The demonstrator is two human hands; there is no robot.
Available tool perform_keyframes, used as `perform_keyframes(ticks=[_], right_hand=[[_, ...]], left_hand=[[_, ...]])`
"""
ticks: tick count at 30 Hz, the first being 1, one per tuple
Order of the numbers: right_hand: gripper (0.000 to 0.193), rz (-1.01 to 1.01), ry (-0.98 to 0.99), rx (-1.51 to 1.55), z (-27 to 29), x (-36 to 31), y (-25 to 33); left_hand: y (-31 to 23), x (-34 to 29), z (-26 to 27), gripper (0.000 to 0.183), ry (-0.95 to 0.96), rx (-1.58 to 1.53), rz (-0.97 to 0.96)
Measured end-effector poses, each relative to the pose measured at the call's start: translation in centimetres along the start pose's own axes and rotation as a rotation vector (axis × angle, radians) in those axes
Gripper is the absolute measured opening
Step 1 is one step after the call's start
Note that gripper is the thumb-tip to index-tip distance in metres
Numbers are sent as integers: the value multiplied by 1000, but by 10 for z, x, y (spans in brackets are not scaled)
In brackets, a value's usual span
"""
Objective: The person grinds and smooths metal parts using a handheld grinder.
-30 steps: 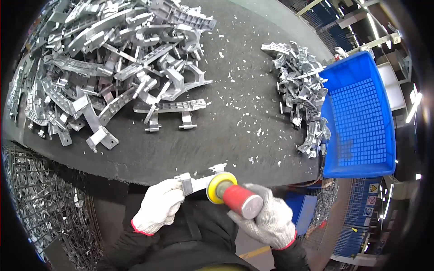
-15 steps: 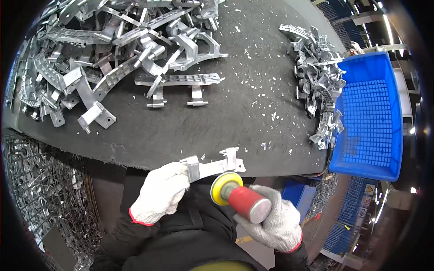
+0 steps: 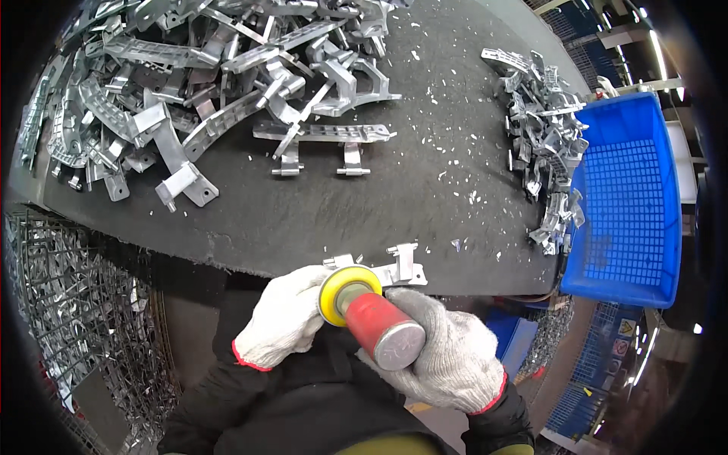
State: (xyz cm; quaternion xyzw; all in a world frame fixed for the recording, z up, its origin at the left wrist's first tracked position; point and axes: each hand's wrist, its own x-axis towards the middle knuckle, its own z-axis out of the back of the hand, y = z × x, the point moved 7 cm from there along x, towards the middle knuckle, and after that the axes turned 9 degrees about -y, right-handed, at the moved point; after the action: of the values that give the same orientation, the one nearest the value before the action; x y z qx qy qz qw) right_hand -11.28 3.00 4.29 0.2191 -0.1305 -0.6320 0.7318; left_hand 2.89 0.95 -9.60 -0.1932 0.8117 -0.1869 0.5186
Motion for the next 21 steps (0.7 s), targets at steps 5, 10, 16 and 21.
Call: perform_keyframes(ticks=[5, 10, 16, 21], right_hand=[[55, 9, -106, 33, -1, -12, 4], [60, -90, -59, -20, -8, -49, -15], [72, -481, -185, -3, 19, -114, -57], [67, -324, -377, -28, 40, -120, -67]], left_hand=[[4, 1, 8, 29, -46, -20, 11], [-41, -19, 0, 38, -10, 85, -70], [-118, -84, -79, 36, -75, 1082, -1437], [-91, -34, -124, 29, 147, 656, -847]])
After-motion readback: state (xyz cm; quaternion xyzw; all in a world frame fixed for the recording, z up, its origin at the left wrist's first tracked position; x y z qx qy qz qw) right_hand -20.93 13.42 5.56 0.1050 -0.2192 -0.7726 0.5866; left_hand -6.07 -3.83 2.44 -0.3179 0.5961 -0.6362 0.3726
